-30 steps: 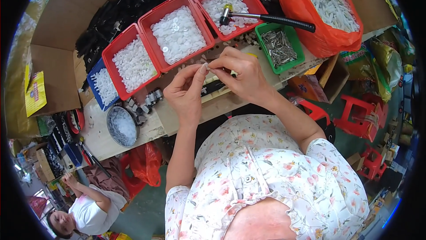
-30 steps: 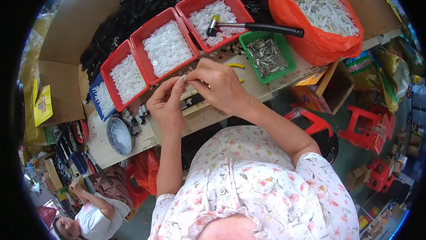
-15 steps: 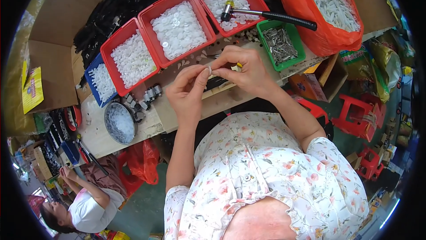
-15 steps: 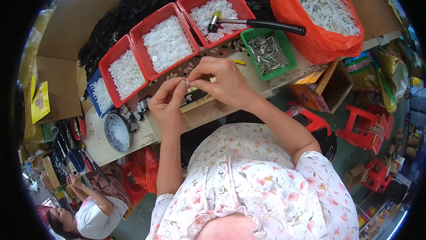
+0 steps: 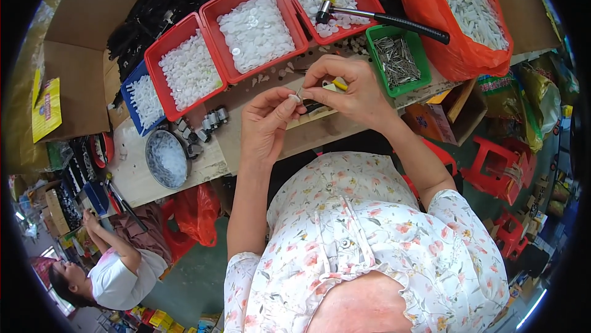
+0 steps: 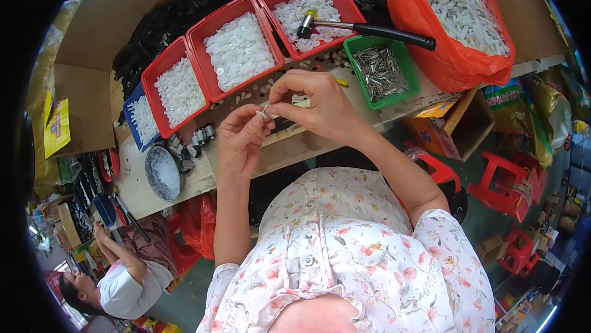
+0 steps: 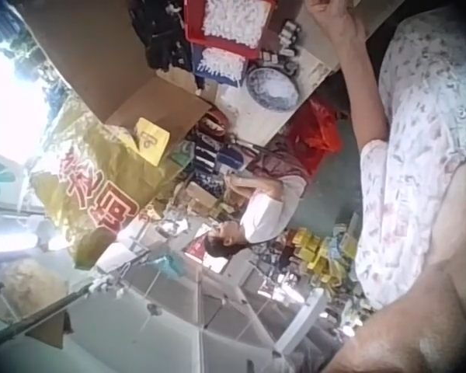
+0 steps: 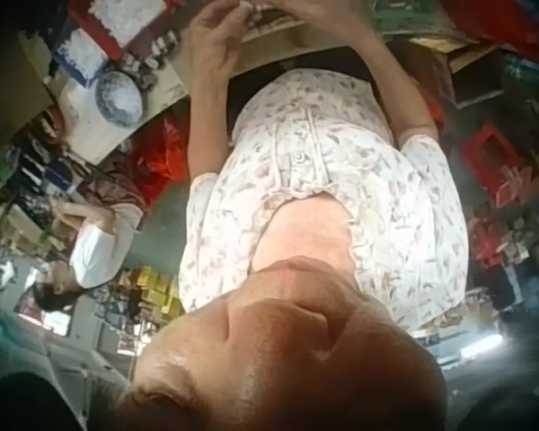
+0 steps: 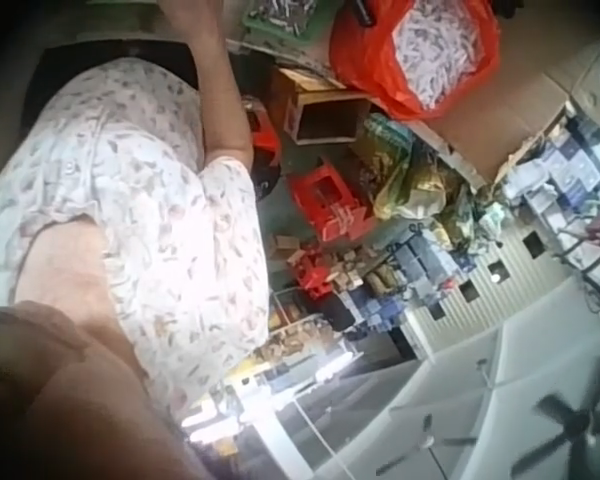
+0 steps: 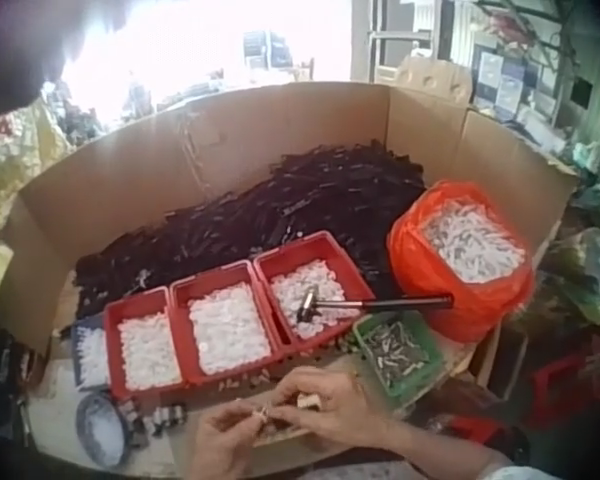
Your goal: Assembling small mechanical or electrical parts into a housing using an assembly jig and tools at a workshop table.
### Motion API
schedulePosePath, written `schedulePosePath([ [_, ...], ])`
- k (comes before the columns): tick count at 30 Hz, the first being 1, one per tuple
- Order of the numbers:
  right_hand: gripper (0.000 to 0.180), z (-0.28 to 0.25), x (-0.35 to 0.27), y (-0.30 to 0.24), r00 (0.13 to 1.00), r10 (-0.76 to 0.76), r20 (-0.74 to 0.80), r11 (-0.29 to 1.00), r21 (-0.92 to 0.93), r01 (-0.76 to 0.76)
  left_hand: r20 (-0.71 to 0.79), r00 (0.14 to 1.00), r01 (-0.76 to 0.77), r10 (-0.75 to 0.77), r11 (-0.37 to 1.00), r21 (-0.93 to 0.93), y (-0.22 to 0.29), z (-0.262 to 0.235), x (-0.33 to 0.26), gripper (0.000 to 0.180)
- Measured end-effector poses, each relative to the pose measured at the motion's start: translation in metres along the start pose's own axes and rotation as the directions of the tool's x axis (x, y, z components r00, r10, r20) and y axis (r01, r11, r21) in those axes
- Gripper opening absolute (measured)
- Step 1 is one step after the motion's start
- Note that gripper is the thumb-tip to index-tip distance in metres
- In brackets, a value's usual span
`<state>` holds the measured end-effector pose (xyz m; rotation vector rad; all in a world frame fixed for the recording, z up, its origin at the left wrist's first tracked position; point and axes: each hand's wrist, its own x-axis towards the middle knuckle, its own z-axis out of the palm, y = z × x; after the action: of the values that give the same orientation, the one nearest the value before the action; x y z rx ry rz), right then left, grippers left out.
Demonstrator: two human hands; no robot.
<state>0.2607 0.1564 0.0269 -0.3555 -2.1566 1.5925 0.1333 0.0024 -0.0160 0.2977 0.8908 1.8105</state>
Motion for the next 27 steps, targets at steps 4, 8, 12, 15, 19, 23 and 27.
schedulePosePath([
  [4, 0.013, 0.006, -0.006, 0.002, 0.985, -0.171, -0.038, 0.983, -0.073, 0.168, -0.027, 0.992, -0.123, 0.126, 0.988, 0.098, -0.006, 0.005, -0.001, 0.018],
  [8, 0.012, 0.013, -0.009, 0.001, 0.989, -0.138, -0.055, 0.987, -0.089, 0.133, -0.035, 0.980, -0.182, 0.196, 0.955, 0.233, -0.003, 0.009, -0.003, 0.024],
  [12, 0.010, 0.017, -0.008, 0.001, 0.986, -0.164, -0.023, 0.982, -0.098, 0.161, -0.011, 0.985, -0.159, 0.171, 0.934, 0.320, -0.002, 0.002, -0.006, 0.029],
  [15, 0.010, 0.020, -0.007, 0.002, 0.982, -0.188, 0.006, 0.973, -0.133, 0.187, 0.013, 0.980, -0.192, 0.199, 0.920, 0.341, -0.001, -0.003, -0.009, 0.030],
  [19, 0.012, 0.026, -0.008, 0.006, 0.968, -0.251, 0.022, 0.935, -0.253, 0.249, -0.009, 0.967, -0.228, 0.254, 0.883, 0.411, -0.001, -0.004, -0.014, 0.031],
  [23, 0.013, 0.029, -0.013, 0.022, 0.951, -0.301, 0.075, 0.862, -0.405, 0.305, 0.044, 0.898, -0.288, 0.438, 0.509, 0.811, 0.007, -0.003, -0.026, 0.032],
  [27, 0.012, 0.032, -0.021, 0.030, 0.965, -0.231, 0.121, 0.852, -0.454, 0.261, 0.299, 0.770, -0.355, 0.564, -0.011, 0.935, 0.002, -0.010, -0.035, 0.028],
])
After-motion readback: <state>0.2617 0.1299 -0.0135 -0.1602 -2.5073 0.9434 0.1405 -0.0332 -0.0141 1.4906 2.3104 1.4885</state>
